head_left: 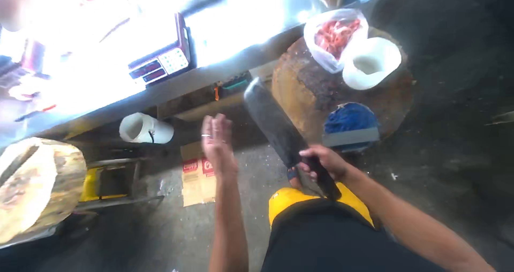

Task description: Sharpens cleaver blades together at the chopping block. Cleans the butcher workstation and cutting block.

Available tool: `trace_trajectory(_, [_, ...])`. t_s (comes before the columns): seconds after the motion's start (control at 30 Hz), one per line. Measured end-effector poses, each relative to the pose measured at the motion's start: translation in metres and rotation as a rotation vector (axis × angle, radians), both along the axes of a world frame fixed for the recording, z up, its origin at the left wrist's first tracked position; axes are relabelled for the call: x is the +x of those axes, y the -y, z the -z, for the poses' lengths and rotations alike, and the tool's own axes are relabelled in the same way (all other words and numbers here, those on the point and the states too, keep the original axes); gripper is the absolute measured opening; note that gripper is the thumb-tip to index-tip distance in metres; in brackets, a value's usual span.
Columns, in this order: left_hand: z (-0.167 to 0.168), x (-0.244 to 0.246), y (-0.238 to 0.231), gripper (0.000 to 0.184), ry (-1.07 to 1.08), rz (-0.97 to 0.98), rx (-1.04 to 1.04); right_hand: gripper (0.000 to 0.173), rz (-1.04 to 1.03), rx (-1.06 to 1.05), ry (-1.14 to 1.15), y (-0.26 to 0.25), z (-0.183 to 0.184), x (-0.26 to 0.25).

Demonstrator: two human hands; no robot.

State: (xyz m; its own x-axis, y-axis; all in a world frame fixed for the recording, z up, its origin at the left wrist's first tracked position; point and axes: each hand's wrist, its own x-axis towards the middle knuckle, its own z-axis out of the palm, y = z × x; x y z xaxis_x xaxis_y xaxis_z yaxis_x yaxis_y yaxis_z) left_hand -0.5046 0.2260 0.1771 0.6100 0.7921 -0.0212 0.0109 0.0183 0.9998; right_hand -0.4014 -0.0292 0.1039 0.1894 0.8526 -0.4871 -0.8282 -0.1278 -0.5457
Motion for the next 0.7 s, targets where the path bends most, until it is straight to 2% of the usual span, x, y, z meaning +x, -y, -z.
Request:
trace_trajectory(0.03, [0.018,0.005,0.009,0.050,-0.037,0.086,-0.231,0.029,0.020,0.004,-0.083,0.011,0.002,-0.005])
trace_trajectory(0.1, [0.045,0.015,0.036,0.068,-0.117,0.228,-0.572,0.036,0.055,0.023,-0.229,0.032,0.008,-0.013])
trace_trajectory(0.17, [0.060,0.022,0.071,0.076,-0.207,0.327,-0.756,0.042,0.113,0.043,-0.336,0.051,0.010,-0.020])
trace_trajectory(0.23, [0.066,0.026,0.104,0.075,-0.277,0.392,-0.869,0.049,0.167,0.042,-0.397,0.070,0.014,-0.024])
trace_trajectory(0.37, [0.073,0.041,0.145,0.075,-0.346,0.489,-0.978,0.052,0.282,-0.008,-0.446,0.104,0.021,-0.025])
trace_trajectory(0.53, [0.083,0.068,0.168,0.080,-0.460,0.586,-1.039,0.039,0.441,-0.120,-0.361,0.135,0.026,-0.025])
trace_trajectory(0.7, [0.085,0.094,0.188,0.081,-0.524,0.698,-1.052,0.031,0.602,-0.090,-0.333,0.157,0.030,-0.031])
